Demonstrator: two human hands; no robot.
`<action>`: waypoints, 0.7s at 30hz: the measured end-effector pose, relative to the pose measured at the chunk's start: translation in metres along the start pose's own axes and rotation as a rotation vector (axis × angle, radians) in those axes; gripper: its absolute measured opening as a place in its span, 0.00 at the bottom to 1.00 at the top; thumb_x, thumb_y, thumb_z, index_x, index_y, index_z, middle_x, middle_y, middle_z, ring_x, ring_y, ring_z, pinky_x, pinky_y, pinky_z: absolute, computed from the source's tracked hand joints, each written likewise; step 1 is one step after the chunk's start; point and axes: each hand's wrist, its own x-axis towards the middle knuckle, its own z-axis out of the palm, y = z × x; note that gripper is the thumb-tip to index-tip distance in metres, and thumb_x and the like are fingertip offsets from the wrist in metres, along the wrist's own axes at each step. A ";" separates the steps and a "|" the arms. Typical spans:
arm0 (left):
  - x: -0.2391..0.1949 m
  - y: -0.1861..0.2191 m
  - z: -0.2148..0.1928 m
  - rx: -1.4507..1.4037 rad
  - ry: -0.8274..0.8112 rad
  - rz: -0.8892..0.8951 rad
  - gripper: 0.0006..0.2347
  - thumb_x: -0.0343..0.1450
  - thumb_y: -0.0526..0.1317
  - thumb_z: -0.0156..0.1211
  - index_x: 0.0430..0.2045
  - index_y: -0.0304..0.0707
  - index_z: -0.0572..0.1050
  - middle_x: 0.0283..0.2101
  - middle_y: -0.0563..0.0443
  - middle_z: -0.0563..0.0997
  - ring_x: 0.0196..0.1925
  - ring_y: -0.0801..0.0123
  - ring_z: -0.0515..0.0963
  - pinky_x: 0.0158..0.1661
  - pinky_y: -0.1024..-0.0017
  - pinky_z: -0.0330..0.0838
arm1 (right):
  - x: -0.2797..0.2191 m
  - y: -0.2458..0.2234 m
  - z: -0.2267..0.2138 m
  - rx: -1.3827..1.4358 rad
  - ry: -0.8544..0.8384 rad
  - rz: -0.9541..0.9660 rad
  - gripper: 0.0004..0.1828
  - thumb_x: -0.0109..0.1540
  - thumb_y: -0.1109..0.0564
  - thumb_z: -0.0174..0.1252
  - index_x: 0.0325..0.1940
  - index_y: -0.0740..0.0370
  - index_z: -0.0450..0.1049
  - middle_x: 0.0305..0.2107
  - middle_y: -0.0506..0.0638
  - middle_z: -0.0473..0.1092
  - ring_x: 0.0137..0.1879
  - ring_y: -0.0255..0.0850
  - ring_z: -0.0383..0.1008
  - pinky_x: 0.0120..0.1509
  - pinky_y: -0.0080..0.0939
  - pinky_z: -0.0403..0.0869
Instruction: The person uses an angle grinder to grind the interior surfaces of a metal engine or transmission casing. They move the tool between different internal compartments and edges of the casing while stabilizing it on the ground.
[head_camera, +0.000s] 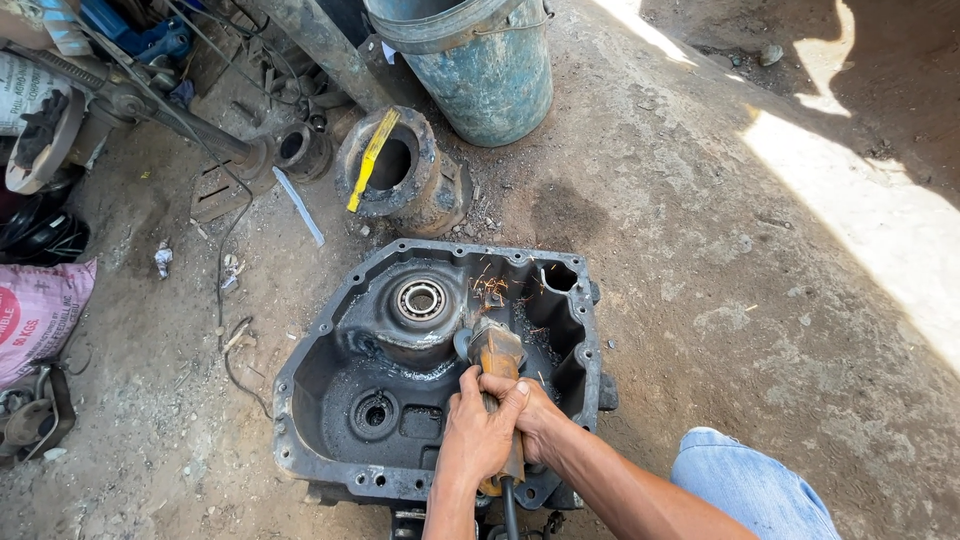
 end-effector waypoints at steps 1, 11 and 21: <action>0.000 -0.001 0.000 -0.011 0.000 -0.007 0.41 0.65 0.67 0.50 0.73 0.57 0.49 0.69 0.43 0.64 0.72 0.53 0.65 0.68 0.55 0.61 | -0.001 0.000 0.001 -0.012 0.010 0.007 0.10 0.57 0.61 0.62 0.22 0.58 0.69 0.15 0.46 0.67 0.21 0.36 0.65 0.25 0.37 0.65; 0.000 -0.007 0.002 -0.014 0.018 0.021 0.40 0.66 0.66 0.50 0.73 0.54 0.49 0.68 0.40 0.64 0.73 0.54 0.63 0.69 0.57 0.59 | 0.004 0.005 -0.004 -0.004 -0.038 0.033 0.07 0.60 0.59 0.62 0.28 0.64 0.74 0.19 0.52 0.72 0.25 0.41 0.72 0.29 0.40 0.72; -0.018 -0.005 -0.001 -0.048 0.020 0.007 0.40 0.65 0.67 0.50 0.73 0.57 0.49 0.70 0.44 0.62 0.73 0.54 0.64 0.67 0.54 0.62 | -0.012 0.005 0.002 -0.039 -0.003 -0.031 0.12 0.58 0.62 0.63 0.21 0.60 0.70 0.16 0.47 0.66 0.22 0.36 0.64 0.27 0.38 0.65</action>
